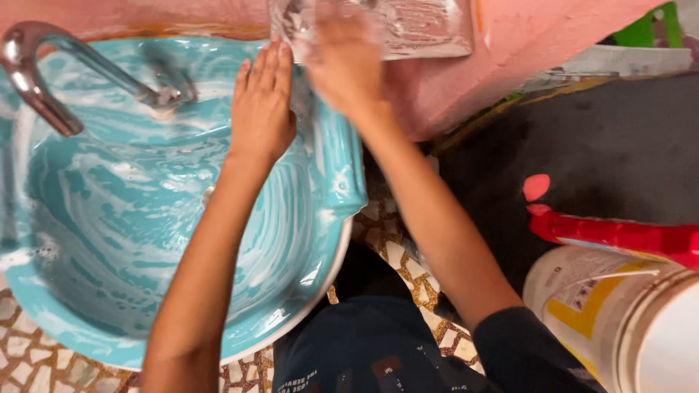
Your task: The person scrubs the inside and edges of a blue sink with a scouring pad and soapy water, rinses the surfaces using a small white bucket, and cleans the attached metal soap tray.
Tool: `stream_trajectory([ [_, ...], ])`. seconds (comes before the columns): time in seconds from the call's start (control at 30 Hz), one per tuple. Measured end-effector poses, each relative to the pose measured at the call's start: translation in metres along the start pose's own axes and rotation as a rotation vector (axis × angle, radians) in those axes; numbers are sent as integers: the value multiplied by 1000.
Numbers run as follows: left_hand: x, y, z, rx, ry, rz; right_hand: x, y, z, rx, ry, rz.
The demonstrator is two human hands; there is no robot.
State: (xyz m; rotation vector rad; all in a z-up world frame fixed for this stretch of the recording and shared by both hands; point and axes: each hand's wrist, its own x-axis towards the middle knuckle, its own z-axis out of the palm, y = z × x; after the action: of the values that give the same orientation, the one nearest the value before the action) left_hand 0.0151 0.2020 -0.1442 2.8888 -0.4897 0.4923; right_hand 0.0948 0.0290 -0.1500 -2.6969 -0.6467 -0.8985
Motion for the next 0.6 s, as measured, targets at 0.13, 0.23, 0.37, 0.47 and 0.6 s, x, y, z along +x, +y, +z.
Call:
stream_trajectory([
  [0.13,-10,-16,11,-129,-56,-112,16,-22,22,147,98,-122],
  [0.23,-16,-9,8,-76,-164,-40,-11,59,7,132,-118,-113],
  [0.37,-14,13,1,-171,124,-113,-45,144,-43,-510,164,-51],
  [0.47,-9,15,-2,-99,103,-63,-24,104,-29,-10,-347,367],
  [0.6,-7,6,5,-106,22,-8,11,4,6,-65,-253,86],
])
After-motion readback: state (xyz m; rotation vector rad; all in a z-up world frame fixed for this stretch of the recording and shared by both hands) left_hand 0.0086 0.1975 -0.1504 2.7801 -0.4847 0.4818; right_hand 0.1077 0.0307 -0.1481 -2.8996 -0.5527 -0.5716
